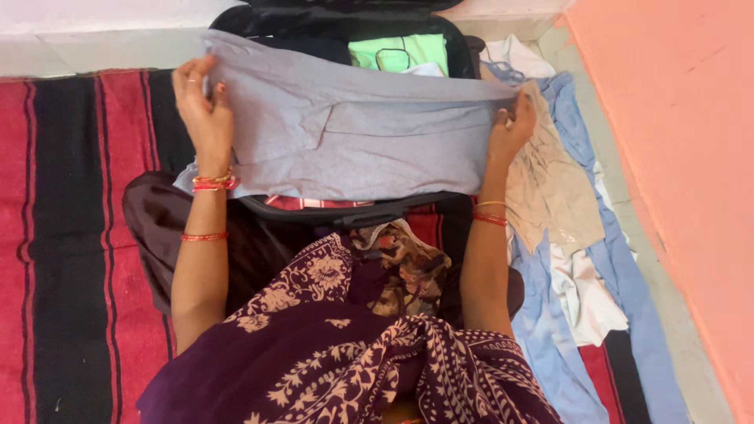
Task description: The person folds several shirts by hand and places them into an open suitcase. They handle a pink shirt, a black shirt, and a gray shirt, folding each one and arranging them inside the suitcase.
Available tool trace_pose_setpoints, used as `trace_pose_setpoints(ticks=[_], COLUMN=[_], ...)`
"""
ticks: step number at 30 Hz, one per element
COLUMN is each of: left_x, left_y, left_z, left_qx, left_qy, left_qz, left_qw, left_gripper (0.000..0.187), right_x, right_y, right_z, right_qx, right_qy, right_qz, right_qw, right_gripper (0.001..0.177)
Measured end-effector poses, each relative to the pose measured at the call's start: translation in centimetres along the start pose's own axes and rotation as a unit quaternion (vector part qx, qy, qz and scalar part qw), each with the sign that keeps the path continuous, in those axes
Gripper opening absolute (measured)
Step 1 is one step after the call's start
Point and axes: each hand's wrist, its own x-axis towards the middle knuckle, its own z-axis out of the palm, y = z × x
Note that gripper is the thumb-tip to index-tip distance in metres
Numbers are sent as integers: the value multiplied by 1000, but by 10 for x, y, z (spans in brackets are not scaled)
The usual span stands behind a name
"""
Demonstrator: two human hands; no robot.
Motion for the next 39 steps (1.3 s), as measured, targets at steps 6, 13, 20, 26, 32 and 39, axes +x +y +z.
trace_pose_setpoints(ticks=[6,13,20,26,32,39], left_x=[0,6,3,-5,-8,-21], left_y=[10,-9,0,22,34,41], left_z=[-5,-4,-62,-77,-64,-40], left_qx=[-49,-119,-222,-90,37,109], left_qy=[-82,-85,-165,-223,-166,-98], left_qz=[28,45,-141,-232,-111,-24], left_qw=[995,988,951,942,979,989], left_gripper=[89,97,63,47,53,42], right_x=[-2,-2,-5,-5,-6,-7], right_y=[6,-1,-29,-39,-30,-28], right_z=[1,-1,-14,-16,-10,-3], right_qx=[-10,-13,-52,-89,-252,-248], right_qy=[9,36,135,155,48,0], right_qz=[-28,-35,75,41,97,68], right_qw=[1000,999,987,983,962,966], right_gripper=[61,49,24,23,25,20])
